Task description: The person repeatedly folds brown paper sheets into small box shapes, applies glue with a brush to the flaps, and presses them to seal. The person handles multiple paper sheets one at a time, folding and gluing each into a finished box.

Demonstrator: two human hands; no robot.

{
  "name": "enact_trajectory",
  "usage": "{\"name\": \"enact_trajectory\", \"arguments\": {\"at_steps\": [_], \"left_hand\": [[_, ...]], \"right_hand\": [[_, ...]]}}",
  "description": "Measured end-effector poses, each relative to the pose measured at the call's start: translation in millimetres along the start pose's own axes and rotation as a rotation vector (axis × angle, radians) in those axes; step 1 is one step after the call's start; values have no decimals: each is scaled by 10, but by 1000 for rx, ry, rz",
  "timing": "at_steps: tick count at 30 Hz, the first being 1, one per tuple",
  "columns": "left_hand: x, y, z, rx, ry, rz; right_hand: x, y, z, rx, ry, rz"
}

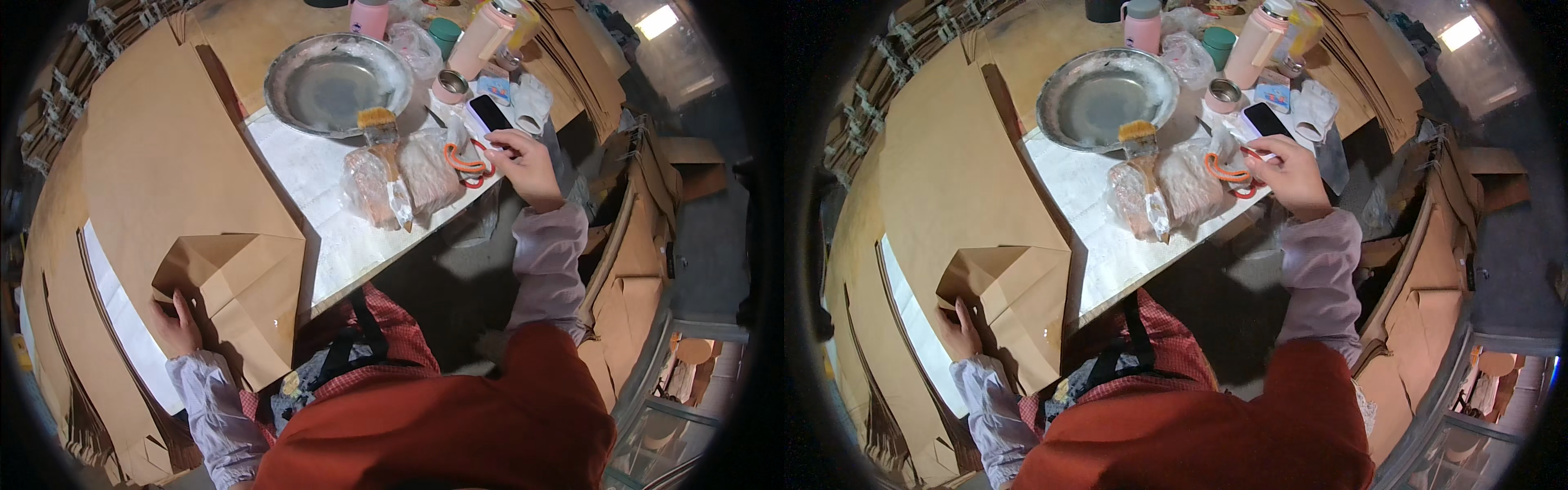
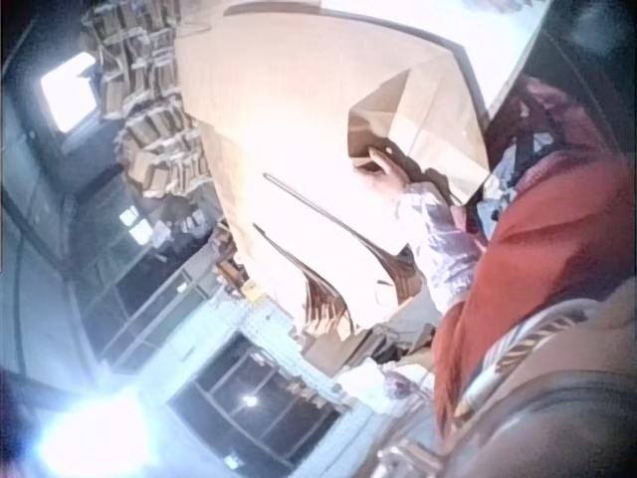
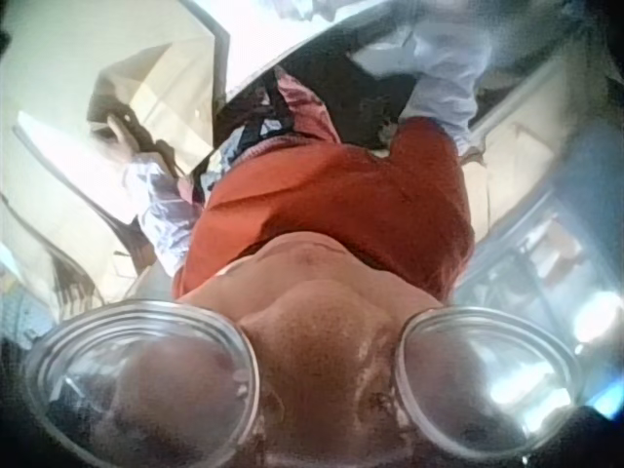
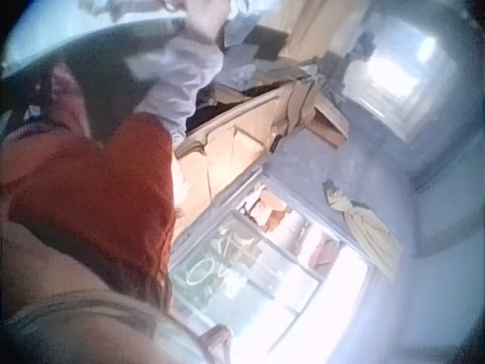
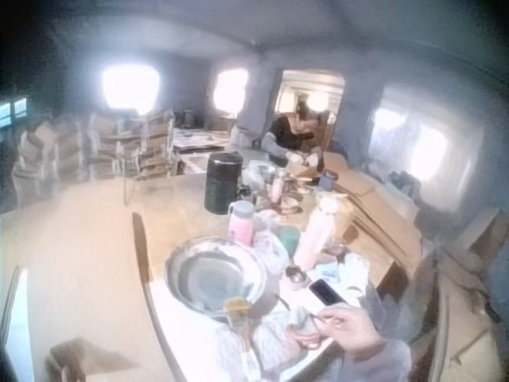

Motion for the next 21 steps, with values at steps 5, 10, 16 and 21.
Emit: {"name": "enact_trajectory", "arguments": {"at_steps": [5, 10, 16, 21], "left_hand": [[137, -36, 49, -39, -14, -34], [55, 11, 6, -37, -2, 5], [27, 30, -23, -57, 35, -4], [-5, 44, -38, -103, -3, 14]], "right_hand": [[119, -413, 250, -346, -266, -170], [-134, -122, -232, -42, 236, 109], [-101, -385, -543, 274, -65, -9], [-108, -453, -260, 1218, -246, -85]]}}
Point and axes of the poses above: each hand's wrist, its own x-axis towards the middle knuckle, its own z-axis out of the back of the hand, y = z × x, the point moved 8 cm from there along x, towards the middle knuckle, and after that the axes turned 2 degrees about -x, right-handed, at the moved point
